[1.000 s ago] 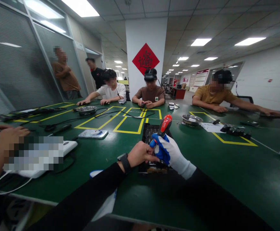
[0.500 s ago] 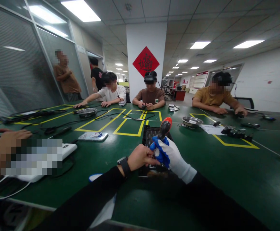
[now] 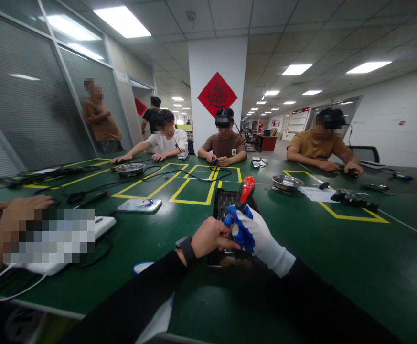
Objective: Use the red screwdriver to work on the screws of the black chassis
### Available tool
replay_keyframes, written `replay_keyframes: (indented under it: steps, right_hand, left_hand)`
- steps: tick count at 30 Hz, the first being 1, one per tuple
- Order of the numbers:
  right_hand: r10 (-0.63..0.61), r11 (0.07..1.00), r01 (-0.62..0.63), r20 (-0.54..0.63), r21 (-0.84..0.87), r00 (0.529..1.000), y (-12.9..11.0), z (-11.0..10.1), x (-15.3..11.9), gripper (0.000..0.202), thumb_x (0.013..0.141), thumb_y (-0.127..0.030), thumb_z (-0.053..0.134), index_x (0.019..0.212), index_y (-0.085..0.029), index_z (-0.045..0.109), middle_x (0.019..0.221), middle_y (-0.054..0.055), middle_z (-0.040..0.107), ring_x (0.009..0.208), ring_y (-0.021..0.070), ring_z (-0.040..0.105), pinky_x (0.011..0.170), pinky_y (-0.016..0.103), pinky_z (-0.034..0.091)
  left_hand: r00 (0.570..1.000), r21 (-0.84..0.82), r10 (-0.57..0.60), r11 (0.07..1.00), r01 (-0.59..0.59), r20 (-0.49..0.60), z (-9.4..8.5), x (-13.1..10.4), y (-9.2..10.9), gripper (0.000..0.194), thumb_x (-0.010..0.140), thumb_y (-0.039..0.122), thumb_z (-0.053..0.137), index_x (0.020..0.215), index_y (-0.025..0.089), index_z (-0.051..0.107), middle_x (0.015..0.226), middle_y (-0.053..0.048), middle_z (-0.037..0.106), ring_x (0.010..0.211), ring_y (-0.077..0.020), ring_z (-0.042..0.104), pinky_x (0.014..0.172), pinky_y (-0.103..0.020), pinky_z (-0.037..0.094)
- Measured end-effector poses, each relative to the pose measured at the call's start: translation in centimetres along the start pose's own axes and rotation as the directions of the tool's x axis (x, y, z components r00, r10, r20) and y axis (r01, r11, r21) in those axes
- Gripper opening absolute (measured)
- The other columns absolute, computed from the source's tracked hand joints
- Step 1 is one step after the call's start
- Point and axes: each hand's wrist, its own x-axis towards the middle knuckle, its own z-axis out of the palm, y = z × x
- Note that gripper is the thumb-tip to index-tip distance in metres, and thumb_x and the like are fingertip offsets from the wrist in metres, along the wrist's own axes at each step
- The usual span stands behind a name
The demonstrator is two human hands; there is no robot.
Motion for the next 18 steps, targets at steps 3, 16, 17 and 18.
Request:
replay_keyframes:
  steps: [3,16,17,18]
  right_hand:
    - [0.036,0.999,-0.037,0.035,0.025,0.999,-0.5,0.1,-0.2,0.033,0.071,-0.041,0.063,0.093,-0.017,0.056,0.067,0.0,0.061,0.048,0.0093,0.053,0.043,0.021,0.043]
    - [0.019,1.0,-0.019,0.013,-0.017,1.0,-0.3,0.1,-0.2,0.029,0.072,-0.037,0.062,0.09,-0.016,0.053,0.065,-0.001,0.061,0.042,0.0069,0.049,0.039,0.019,0.039]
    - [0.029,1.0,-0.029,0.025,0.001,0.999,-0.4,0.1,-0.2,0.031,0.072,-0.038,0.061,0.094,-0.017,0.053,0.065,-0.001,0.061,0.043,0.0075,0.05,0.039,0.019,0.04]
    - [0.041,0.999,-0.042,0.04,0.021,0.998,-0.5,0.1,-0.2,0.034,0.073,-0.039,0.06,0.098,-0.017,0.053,0.066,0.0,0.062,0.043,0.0081,0.051,0.038,0.02,0.04]
  left_hand:
    - [1.0,-0.007,-0.004,1.0,0.004,0.011,0.0,-0.1,-0.1,0.044,0.068,0.048,0.063,0.048,0.011,0.051,0.042,0.003,0.052,0.041,-0.0056,0.046,0.045,-0.017,0.03]
    - [1.0,0.021,0.011,1.0,-0.012,0.029,0.0,-0.1,0.1,0.038,0.07,0.046,0.062,0.056,0.011,0.06,0.044,0.003,0.051,0.041,-0.0052,0.046,0.046,-0.017,0.03]
    - [0.999,0.017,0.015,1.0,-0.015,0.03,0.0,-0.2,0.1,0.038,0.071,0.046,0.062,0.056,0.011,0.06,0.045,0.003,0.051,0.041,-0.0052,0.046,0.046,-0.016,0.03]
    - [0.999,0.012,0.017,1.0,-0.018,0.032,0.0,-0.2,0.1,0.038,0.071,0.045,0.061,0.055,0.011,0.059,0.045,0.003,0.051,0.042,-0.0053,0.047,0.046,-0.016,0.03]
